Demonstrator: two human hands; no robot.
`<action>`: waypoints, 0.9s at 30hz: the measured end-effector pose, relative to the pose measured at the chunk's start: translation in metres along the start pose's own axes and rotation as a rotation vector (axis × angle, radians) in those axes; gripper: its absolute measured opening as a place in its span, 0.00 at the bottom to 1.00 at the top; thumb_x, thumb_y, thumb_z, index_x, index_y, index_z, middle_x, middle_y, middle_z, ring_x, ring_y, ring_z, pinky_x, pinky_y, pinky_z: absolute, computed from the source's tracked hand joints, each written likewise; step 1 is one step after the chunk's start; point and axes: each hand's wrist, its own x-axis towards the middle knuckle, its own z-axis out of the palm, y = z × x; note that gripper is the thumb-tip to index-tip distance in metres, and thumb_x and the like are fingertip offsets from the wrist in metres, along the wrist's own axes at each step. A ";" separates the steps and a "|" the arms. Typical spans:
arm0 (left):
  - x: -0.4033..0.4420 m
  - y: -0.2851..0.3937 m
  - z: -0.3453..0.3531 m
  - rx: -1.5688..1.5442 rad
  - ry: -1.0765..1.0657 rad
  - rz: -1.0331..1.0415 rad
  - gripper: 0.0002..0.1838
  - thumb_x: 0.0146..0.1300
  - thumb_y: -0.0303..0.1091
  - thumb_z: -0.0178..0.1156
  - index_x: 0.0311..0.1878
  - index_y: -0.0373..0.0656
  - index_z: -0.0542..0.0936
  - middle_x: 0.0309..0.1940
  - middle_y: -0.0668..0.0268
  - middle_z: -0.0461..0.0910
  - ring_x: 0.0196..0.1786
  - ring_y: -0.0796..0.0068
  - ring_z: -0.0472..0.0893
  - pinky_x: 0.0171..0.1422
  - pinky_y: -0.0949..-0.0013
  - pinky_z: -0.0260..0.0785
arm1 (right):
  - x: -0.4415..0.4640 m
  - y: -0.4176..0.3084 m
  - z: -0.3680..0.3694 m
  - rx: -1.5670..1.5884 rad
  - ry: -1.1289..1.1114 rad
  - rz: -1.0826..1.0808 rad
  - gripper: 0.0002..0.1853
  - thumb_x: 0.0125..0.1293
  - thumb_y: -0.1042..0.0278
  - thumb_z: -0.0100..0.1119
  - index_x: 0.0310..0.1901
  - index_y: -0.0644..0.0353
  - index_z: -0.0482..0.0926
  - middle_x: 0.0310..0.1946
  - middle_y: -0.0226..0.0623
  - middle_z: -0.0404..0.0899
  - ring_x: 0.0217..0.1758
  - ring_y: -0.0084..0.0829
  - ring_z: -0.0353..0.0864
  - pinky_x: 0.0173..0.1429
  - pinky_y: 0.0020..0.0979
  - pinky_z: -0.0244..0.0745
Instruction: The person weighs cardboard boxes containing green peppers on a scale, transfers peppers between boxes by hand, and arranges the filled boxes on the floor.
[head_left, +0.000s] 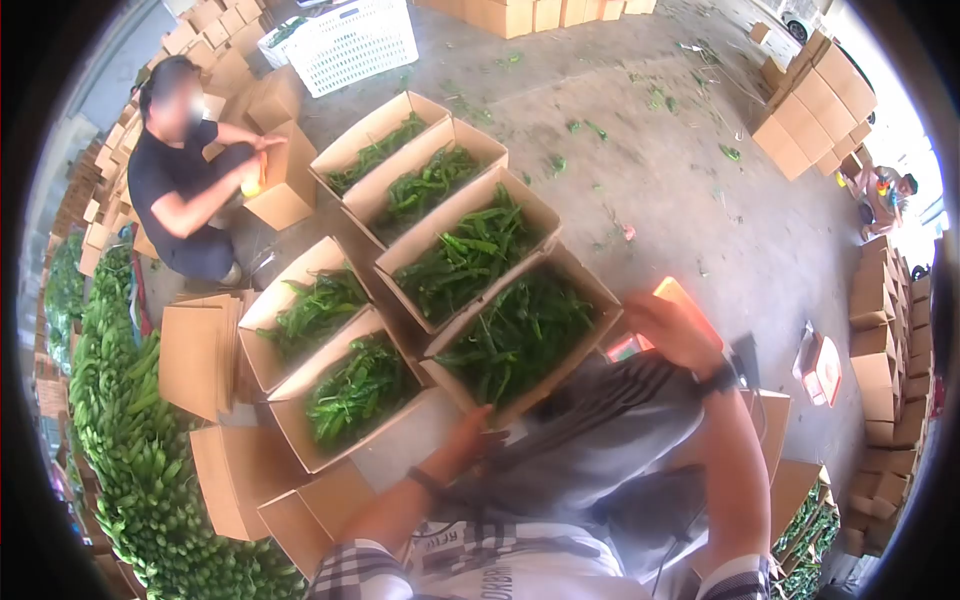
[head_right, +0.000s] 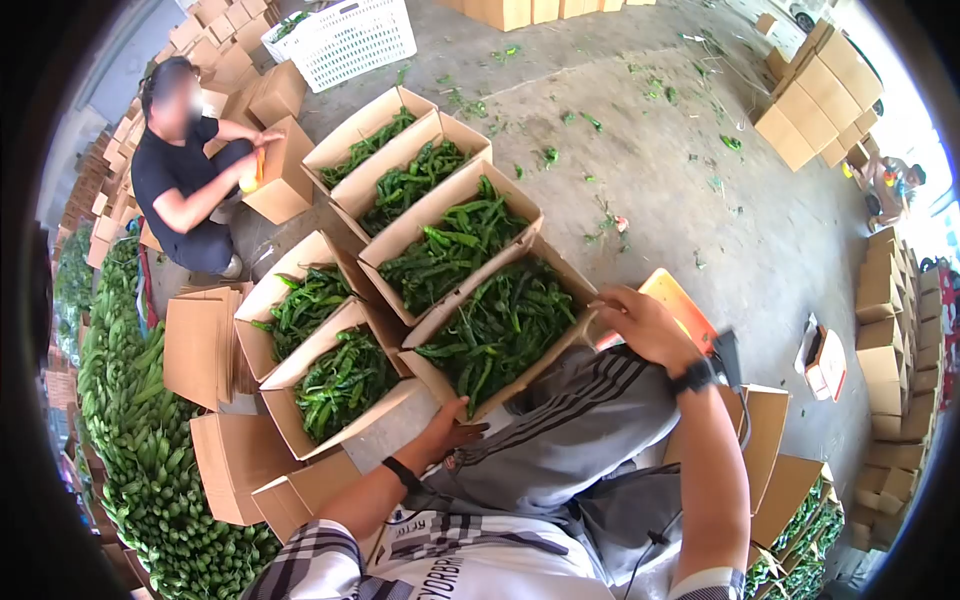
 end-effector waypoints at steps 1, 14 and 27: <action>0.024 -0.036 -0.007 -0.046 -0.081 -0.005 0.33 0.74 0.48 0.62 0.73 0.36 0.66 0.69 0.47 0.71 0.69 0.45 0.78 0.74 0.45 0.74 | -0.012 -0.002 -0.008 0.076 0.010 0.019 0.22 0.79 0.59 0.59 0.65 0.65 0.81 0.55 0.49 0.88 0.60 0.42 0.87 0.64 0.40 0.79; 0.027 0.017 0.021 -0.939 0.024 0.020 0.26 0.69 0.45 0.57 0.67 0.43 0.74 0.65 0.58 0.78 0.69 0.54 0.77 0.79 0.44 0.69 | -0.230 0.094 -0.047 0.693 0.460 0.567 0.28 0.81 0.57 0.59 0.78 0.56 0.71 0.65 0.37 0.83 0.55 0.26 0.84 0.57 0.29 0.78; 0.062 0.095 -0.035 0.796 0.492 0.819 0.28 0.63 0.29 0.66 0.68 0.40 0.77 0.58 0.54 0.80 0.61 0.50 0.80 0.70 0.53 0.72 | -0.303 0.081 -0.038 0.920 0.678 0.534 0.25 0.86 0.62 0.52 0.78 0.62 0.68 0.67 0.41 0.81 0.63 0.32 0.84 0.66 0.32 0.80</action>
